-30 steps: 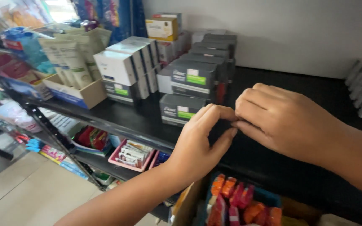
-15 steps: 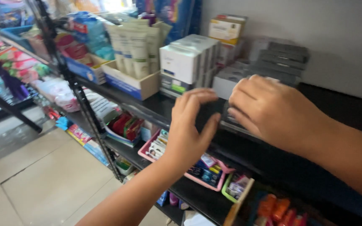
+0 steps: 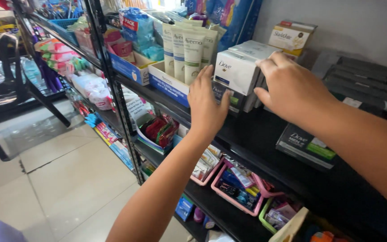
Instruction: The person picks up small white boxes labeled 'Dove' from a shelf and stacks them into a neat pile. They repeatedly reach for boxes, place them on top of the existing stack, and adjust the alignment of the boxes.
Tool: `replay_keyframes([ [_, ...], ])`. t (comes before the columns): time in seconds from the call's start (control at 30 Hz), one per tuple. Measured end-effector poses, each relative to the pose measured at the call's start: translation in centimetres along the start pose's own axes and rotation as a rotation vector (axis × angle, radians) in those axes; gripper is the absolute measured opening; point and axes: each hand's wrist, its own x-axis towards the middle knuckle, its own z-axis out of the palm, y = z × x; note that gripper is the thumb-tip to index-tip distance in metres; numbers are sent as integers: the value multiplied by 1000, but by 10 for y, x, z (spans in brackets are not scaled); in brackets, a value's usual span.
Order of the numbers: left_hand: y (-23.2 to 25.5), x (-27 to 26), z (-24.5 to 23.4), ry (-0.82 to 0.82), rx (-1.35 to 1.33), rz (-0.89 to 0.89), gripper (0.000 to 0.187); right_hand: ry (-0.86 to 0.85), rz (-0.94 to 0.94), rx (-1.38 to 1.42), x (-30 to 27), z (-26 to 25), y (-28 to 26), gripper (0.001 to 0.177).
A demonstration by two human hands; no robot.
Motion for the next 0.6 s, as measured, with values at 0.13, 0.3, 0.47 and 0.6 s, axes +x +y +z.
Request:
replay_keyframes([
  [0.13, -2, 6, 12, -110, 119, -148, 86, -52, 55, 1, 19, 19, 9, 64],
  [0.3, -2, 4, 20, -140, 191, -124, 92, -102, 153, 45, 35, 38, 26, 62],
  [0.47, 1, 5, 21, -98, 196, -115, 88, -88, 194, 147, 34, 38, 28, 65],
  [0.6, 10, 4, 15, -69, 158, -125, 83, 13, 167, 241, 28, 37, 27, 66],
])
